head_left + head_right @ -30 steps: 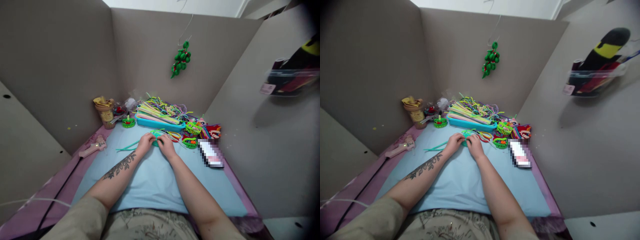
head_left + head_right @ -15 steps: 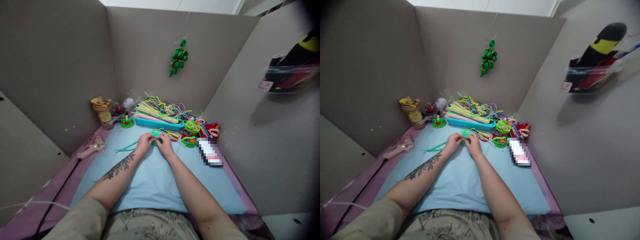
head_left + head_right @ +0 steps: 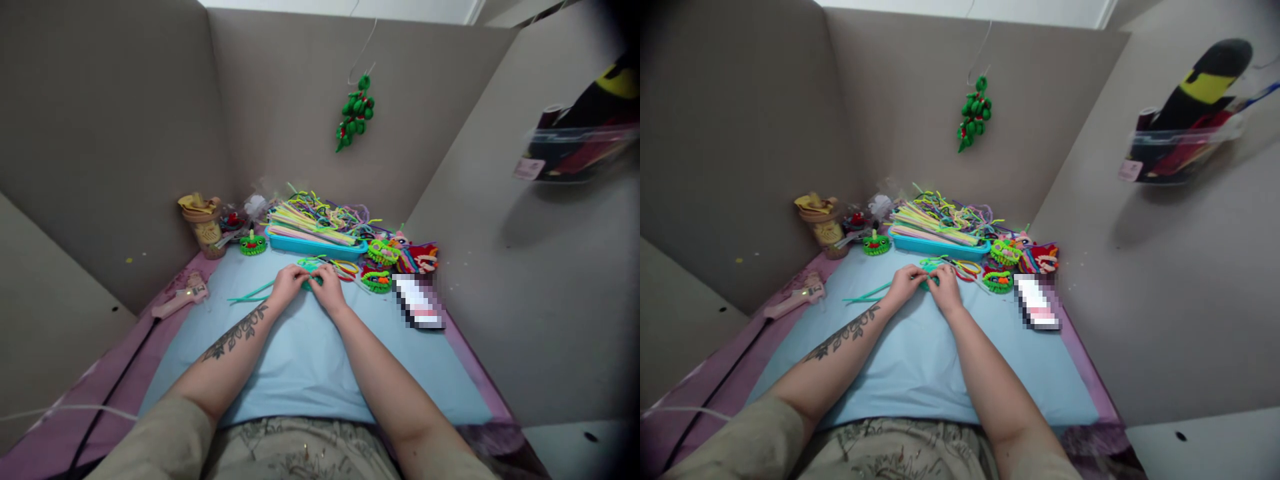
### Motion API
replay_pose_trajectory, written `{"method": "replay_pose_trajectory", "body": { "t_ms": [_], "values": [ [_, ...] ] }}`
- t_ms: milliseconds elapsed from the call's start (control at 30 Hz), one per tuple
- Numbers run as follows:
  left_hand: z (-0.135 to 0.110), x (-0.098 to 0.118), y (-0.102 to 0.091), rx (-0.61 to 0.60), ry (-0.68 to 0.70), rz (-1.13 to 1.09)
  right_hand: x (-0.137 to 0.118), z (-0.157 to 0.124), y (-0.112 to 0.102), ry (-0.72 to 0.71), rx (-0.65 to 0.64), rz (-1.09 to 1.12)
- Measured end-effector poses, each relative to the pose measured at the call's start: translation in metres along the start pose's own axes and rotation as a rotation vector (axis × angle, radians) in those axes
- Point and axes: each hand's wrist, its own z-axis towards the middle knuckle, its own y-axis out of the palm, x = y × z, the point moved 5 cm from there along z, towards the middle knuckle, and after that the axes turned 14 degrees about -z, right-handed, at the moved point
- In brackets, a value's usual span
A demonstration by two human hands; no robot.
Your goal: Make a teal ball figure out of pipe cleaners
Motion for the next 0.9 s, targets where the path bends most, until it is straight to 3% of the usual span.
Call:
{"method": "replay_pose_trajectory", "body": {
  "t_ms": [500, 900],
  "values": [
    [-0.0008, 0.0045, 0.0003, 0.002, -0.005, 0.025, -0.0002, -0.0008, -0.0002, 0.082, 0.043, 0.052],
    [-0.0015, 0.0053, 0.0029, 0.010, 0.006, 0.137, -0.0060, -0.0009, -0.0023, 0.056, 0.048, 0.011]
  ]
}}
